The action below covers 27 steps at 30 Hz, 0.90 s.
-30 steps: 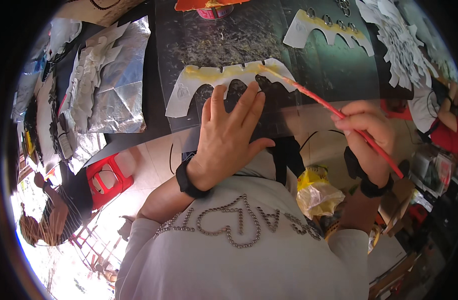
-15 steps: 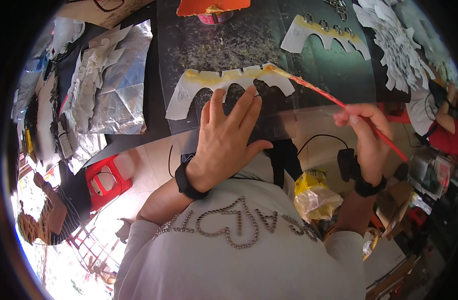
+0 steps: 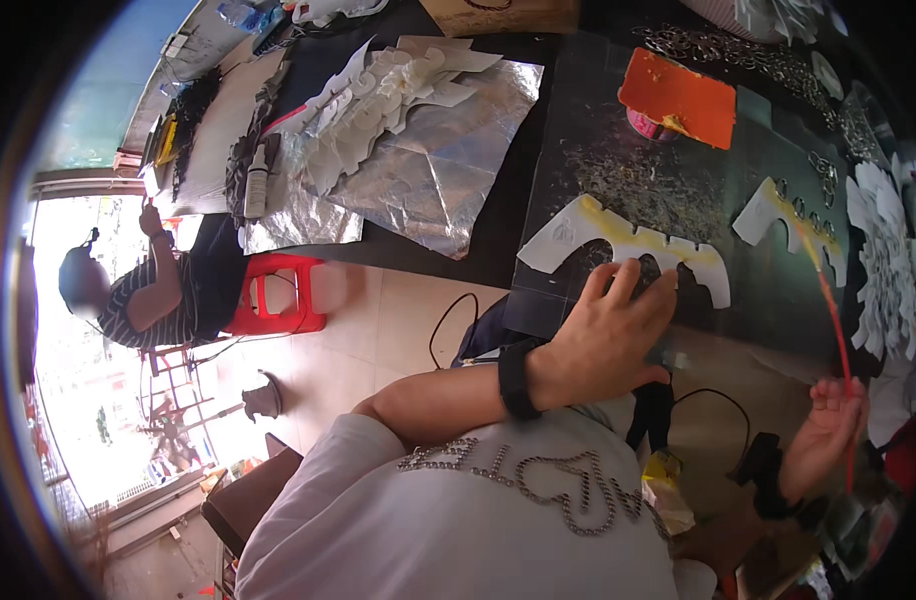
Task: Applying glue to shoe upper components and attaching metal eyelet rings.
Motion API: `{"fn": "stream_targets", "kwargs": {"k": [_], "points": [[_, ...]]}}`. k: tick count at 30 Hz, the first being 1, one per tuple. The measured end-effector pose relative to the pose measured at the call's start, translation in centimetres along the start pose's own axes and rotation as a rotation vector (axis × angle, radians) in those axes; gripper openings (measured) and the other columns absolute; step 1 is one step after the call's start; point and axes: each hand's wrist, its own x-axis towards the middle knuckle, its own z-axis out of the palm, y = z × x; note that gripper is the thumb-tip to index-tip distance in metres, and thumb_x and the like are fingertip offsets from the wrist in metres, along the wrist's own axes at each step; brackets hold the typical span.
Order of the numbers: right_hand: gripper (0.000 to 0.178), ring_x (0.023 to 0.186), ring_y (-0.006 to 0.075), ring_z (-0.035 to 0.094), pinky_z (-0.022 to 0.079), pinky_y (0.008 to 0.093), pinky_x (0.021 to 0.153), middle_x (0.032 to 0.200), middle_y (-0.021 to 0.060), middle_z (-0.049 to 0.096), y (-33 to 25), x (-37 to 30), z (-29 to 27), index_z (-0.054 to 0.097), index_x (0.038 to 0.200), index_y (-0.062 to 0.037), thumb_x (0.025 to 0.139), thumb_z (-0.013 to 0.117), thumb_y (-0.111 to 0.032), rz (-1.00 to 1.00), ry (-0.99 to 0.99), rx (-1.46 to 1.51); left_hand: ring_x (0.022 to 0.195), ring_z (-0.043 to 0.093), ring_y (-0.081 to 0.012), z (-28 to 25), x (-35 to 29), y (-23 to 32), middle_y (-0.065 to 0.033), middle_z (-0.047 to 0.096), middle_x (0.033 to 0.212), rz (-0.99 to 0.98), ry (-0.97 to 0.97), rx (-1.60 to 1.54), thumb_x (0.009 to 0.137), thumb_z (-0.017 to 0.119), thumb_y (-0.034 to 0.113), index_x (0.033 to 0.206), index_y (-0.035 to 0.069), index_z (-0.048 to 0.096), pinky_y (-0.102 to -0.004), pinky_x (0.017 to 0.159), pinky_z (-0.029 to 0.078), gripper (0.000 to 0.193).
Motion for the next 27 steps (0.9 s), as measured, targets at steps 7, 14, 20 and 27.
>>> {"fn": "stream_targets", "kwargs": {"k": [7, 14, 20, 27], "points": [[0.033, 0.090, 0.0184, 0.052, 0.042, 0.0311, 0.080, 0.098, 0.0074, 0.055, 0.0, -0.4, -2.0, 0.049, 0.123, -0.0004, 0.097, 0.045, -0.021, 0.071, -0.125, 0.384, 0.112, 0.040, -0.0341, -1.0, 0.5, 0.1, -0.0146, 0.041, 0.120, 0.031, 0.004, -0.146, 0.061, 0.079, 0.039, 0.108, -0.005, 0.055, -0.0455, 0.097, 0.035, 0.069], [0.028, 0.082, 0.0177, 0.055, 0.045, 0.0313, 0.074, 0.086, 0.0044, 0.057, -1.5, -0.5, 4.6, 0.055, 0.114, -0.0043, 0.097, 0.046, -0.024, 0.081, -0.091, 0.242, 0.118, 0.034, -0.0380, -1.1, -0.2, 0.0, -0.0159, 0.041, 0.126, 0.065, -0.098, -0.102, 0.064, 0.079, 0.041, 0.122, 0.007, 0.051, -0.0527, 0.100, 0.030, 0.074], [0.026, 0.081, 0.0182, 0.057, 0.046, 0.0320, 0.074, 0.085, 0.0050, 0.058, -1.6, -0.5, 5.4, 0.055, 0.111, -0.0035, 0.097, 0.047, -0.023, 0.082, -0.143, 0.247, 0.114, 0.043, -0.0356, -0.3, 1.0, 0.8, -0.0174, 0.046, 0.117, 0.145, -0.050, -0.031, 0.066, 0.078, 0.031, 0.124, -0.001, 0.046, -0.0414, 0.099, 0.038, 0.074], [0.025, 0.081, 0.0181, 0.056, 0.046, 0.0323, 0.074, 0.086, 0.0050, 0.058, -0.9, -0.7, 5.2, 0.056, 0.111, -0.0037, 0.097, 0.046, -0.022, 0.093, -0.154, 0.256, 0.110, 0.047, -0.0357, -1.9, 2.0, 0.9, -0.0200, 0.043, 0.118, 0.182, -0.162, -0.093, 0.067, 0.078, 0.026, 0.125, -0.001, 0.046, -0.0401, 0.094, 0.043, 0.071]]}}
